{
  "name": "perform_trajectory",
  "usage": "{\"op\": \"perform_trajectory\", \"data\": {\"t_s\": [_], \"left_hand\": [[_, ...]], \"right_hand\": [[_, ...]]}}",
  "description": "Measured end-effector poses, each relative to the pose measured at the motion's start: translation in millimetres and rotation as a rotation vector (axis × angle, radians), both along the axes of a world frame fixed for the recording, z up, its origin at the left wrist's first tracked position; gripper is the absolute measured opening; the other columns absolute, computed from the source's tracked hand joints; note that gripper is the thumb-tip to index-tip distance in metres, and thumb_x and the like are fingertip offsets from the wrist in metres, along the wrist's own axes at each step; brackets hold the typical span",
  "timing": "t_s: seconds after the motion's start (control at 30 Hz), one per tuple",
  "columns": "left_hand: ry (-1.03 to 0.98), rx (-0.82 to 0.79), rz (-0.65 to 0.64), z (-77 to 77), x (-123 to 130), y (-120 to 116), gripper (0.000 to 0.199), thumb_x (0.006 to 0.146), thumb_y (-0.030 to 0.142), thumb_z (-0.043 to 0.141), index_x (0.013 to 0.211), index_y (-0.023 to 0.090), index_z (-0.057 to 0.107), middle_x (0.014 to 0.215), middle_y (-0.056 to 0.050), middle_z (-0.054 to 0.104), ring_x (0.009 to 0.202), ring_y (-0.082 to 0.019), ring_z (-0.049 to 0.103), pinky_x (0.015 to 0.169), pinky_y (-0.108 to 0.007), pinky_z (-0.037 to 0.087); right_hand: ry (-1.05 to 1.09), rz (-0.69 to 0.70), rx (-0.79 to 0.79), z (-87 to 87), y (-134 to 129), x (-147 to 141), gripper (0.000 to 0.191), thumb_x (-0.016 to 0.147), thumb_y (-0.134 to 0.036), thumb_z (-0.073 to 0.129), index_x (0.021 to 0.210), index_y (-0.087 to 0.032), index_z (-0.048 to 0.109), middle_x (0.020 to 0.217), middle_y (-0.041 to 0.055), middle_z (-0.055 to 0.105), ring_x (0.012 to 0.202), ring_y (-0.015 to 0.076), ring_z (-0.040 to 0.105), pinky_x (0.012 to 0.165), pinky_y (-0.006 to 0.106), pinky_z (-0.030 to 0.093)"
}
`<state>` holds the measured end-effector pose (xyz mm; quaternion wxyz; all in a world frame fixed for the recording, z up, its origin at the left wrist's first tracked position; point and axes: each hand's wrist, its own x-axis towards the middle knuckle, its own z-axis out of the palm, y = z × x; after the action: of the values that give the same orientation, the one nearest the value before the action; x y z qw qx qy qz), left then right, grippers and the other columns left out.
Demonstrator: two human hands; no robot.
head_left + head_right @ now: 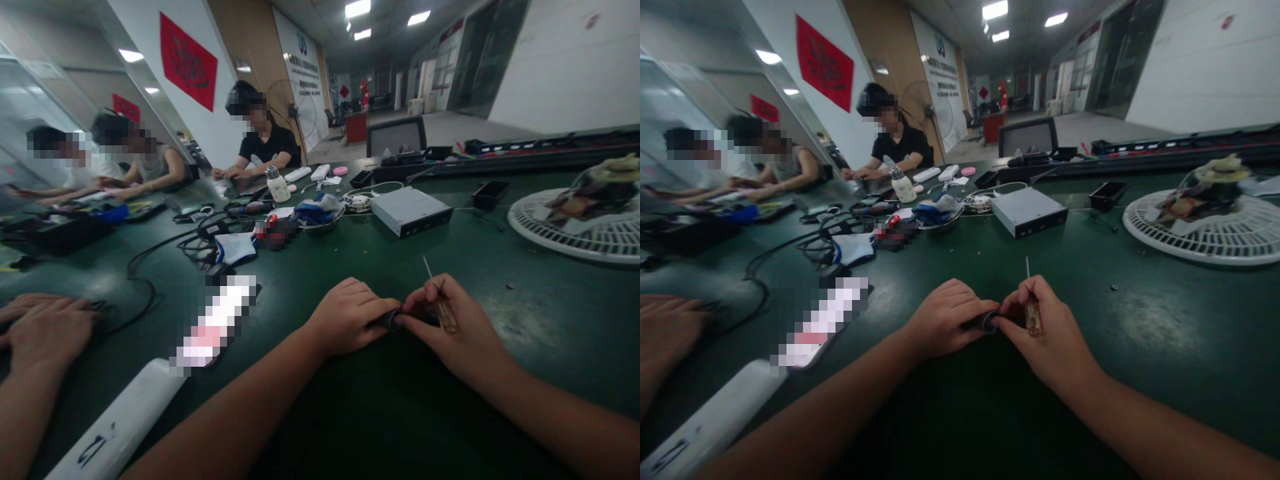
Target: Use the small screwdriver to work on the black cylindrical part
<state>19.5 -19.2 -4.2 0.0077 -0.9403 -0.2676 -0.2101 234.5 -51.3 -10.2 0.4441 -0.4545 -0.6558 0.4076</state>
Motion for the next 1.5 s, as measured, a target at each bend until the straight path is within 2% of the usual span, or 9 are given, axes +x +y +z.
{"op": "perform_trajectory", "data": {"t_s": [0.2, 0.37, 0.53, 0.67, 0.77, 0.87, 1.1, 1.3, 1.5], "left_hand": [[0.049, 0.046, -0.036, -0.4, 0.1, -1.8, 0.031, 0.097, 0.034, 0.05, 0.122, 0.019, 0.061, 0.096, -0.004, 0.072, 0.088, -0.017, 0.062, 0.082, -0.033, 0.044], [0.017, 0.028, -0.025, 0.1, 0.9, -2.2, 0.031, 0.096, 0.035, 0.052, 0.123, 0.019, 0.06, 0.095, -0.004, 0.072, 0.086, -0.016, 0.063, 0.08, -0.034, 0.044], [-0.099, -0.078, 0.109, 0.3, 0.8, -1.6, 0.032, 0.093, 0.037, 0.059, 0.12, 0.021, 0.059, 0.102, -0.004, 0.072, 0.09, -0.018, 0.064, 0.082, -0.035, 0.045], [-0.179, -0.113, 0.247, 0.6, -0.1, -1.6, 0.028, 0.086, 0.028, 0.064, 0.112, 0.021, 0.06, 0.105, -0.003, 0.071, 0.092, -0.02, 0.063, 0.084, -0.037, 0.045], [-0.212, -0.12, 0.346, 0.2, -0.7, -1.2, 0.022, 0.081, 0.022, 0.065, 0.102, 0.02, 0.06, 0.094, -0.002, 0.07, 0.085, -0.019, 0.061, 0.079, -0.036, 0.046], [-0.231, -0.132, 0.403, -1.1, -1.0, -0.8, 0.02, 0.079, 0.02, 0.066, 0.098, 0.02, 0.06, 0.09, -0.002, 0.068, 0.081, -0.019, 0.059, 0.075, -0.035, 0.047], [-0.214, -0.129, 0.332, -3.8, -0.7, -0.8, 0.021, 0.076, 0.018, 0.065, 0.096, 0.02, 0.06, 0.09, -0.002, 0.068, 0.083, -0.019, 0.061, 0.075, -0.035, 0.046], [-0.206, -0.13, 0.297, -4.4, -1.0, -0.1, 0.018, 0.078, 0.019, 0.065, 0.095, 0.02, 0.06, 0.089, -0.002, 0.068, 0.082, -0.018, 0.061, 0.077, -0.034, 0.045], [-0.206, -0.132, 0.291, -3.9, -1.5, -0.1, 0.018, 0.077, 0.018, 0.065, 0.095, 0.02, 0.06, 0.089, -0.002, 0.068, 0.082, -0.018, 0.061, 0.077, -0.034, 0.045]], "right_hand": [[-0.091, -0.007, -0.038, -0.2, -1.1, -0.9, 0.036, 0.079, -0.026, 0.075, 0.088, -0.025, 0.04, 0.081, -0.0021, 0.061, 0.072, 0.0164, 0.061, 0.065, 0.031, 0.05], [-0.131, 0.001, -0.026, -0.1, -1.1, -1.4, 0.032, 0.083, -0.031, 0.072, 0.089, -0.025, 0.042, 0.08, -0.0016, 0.058, 0.07, 0.016, 0.06, 0.063, 0.031, 0.049], [-0.073, -0.049, -0.012, 0.7, 0.5, 0.8, 0.019, 0.097, -0.042, 0.053, 0.099, -0.024, 0.051, 0.086, 0.0028, 0.063, 0.075, 0.0182, 0.061, 0.066, 0.033, 0.048], [0.129, -0.029, 0.049, 1.1, 0.0, 5.5, 0.037, 0.103, -0.046, 0.037, 0.111, -0.024, 0.065, 0.091, 0.005, 0.066, 0.083, 0.0194, 0.061, 0.073, 0.034, 0.048], [0.209, -0.005, 0.127, 1.6, -1.8, 8.1, 0.05, 0.104, -0.046, 0.03, 0.098, -0.025, 0.075, 0.087, 0.0054, 0.066, 0.08, 0.0194, 0.06, 0.07, 0.034, 0.046], [0.215, 0.045, 0.135, 3.6, -4.0, 8.5, 0.047, 0.103, -0.044, 0.037, 0.086, -0.026, 0.076, 0.081, 0.0046, 0.067, 0.076, 0.0197, 0.06, 0.068, 0.035, 0.046], [0.116, 0.082, 0.084, 9.5, -4.8, 6.4, 0.037, 0.102, -0.038, 0.044, 0.088, -0.024, 0.076, 0.081, 0.0038, 0.068, 0.075, 0.0189, 0.06, 0.067, 0.033, 0.046], [0.107, 0.192, 0.074, 8.4, -4.5, 7.8, 0.037, 0.102, -0.036, 0.043, 0.088, -0.024, 0.075, 0.085, 0.0028, 0.069, 0.079, 0.0177, 0.061, 0.07, 0.031, 0.046], [0.081, 0.073, 0.09, 7.4, -4.4, 6.7, 0.04, 0.103, -0.037, 0.042, 0.078, -0.023, 0.071, 0.077, 0.0024, 0.065, 0.074, 0.0175, 0.059, 0.066, 0.032, 0.044]]}}
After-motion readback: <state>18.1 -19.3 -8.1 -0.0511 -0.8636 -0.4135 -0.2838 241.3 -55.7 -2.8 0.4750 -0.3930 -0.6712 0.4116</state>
